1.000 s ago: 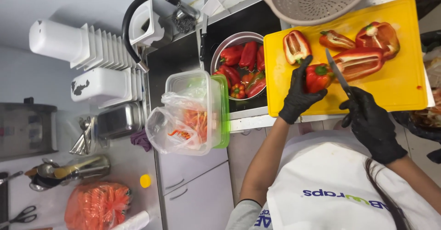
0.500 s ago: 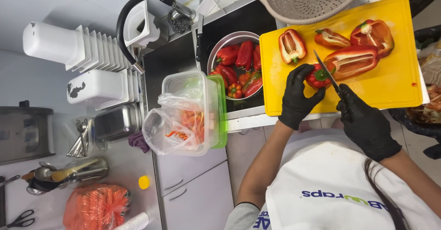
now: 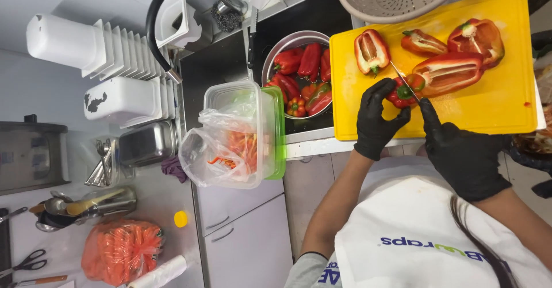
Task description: Cutting, deseeded, and cleaning red bell peppers on a cutting board.
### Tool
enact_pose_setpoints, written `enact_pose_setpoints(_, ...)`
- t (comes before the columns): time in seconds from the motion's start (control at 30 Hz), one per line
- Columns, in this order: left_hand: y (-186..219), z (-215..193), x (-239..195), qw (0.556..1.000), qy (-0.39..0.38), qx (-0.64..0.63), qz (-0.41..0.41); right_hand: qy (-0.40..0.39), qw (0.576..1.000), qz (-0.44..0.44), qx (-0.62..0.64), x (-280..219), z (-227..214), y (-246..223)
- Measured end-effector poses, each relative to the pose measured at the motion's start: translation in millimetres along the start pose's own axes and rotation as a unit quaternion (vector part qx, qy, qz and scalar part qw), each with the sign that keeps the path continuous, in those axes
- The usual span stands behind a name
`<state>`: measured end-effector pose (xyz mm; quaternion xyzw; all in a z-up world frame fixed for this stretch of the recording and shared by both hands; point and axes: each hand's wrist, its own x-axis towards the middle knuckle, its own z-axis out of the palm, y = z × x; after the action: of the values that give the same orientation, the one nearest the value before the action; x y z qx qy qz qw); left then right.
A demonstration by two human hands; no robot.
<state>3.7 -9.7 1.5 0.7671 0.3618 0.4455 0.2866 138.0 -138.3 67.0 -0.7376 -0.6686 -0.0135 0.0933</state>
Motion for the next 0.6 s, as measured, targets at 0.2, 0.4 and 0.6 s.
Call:
enact_pose_setpoints(0.2,-2.6,2.8,-3.0,1.0,0.008,-0.004,0.0,-0.063,0.994,-0.01,-0.09,-1.5,0.5,-6.1)
enact_pose_setpoints(0.4,-3.5,5.6,-2.7,1.0,-0.005,-0.002,0.017,-0.095,0.994,0.023,-0.052,11.1,-15.9,-14.9)
enact_pose_setpoints(0.6,-4.3,5.5,-1.2,1.0,-0.004,-0.004,0.02,-0.076,0.995,0.014,-0.062,15.6,-18.9,-11.4)
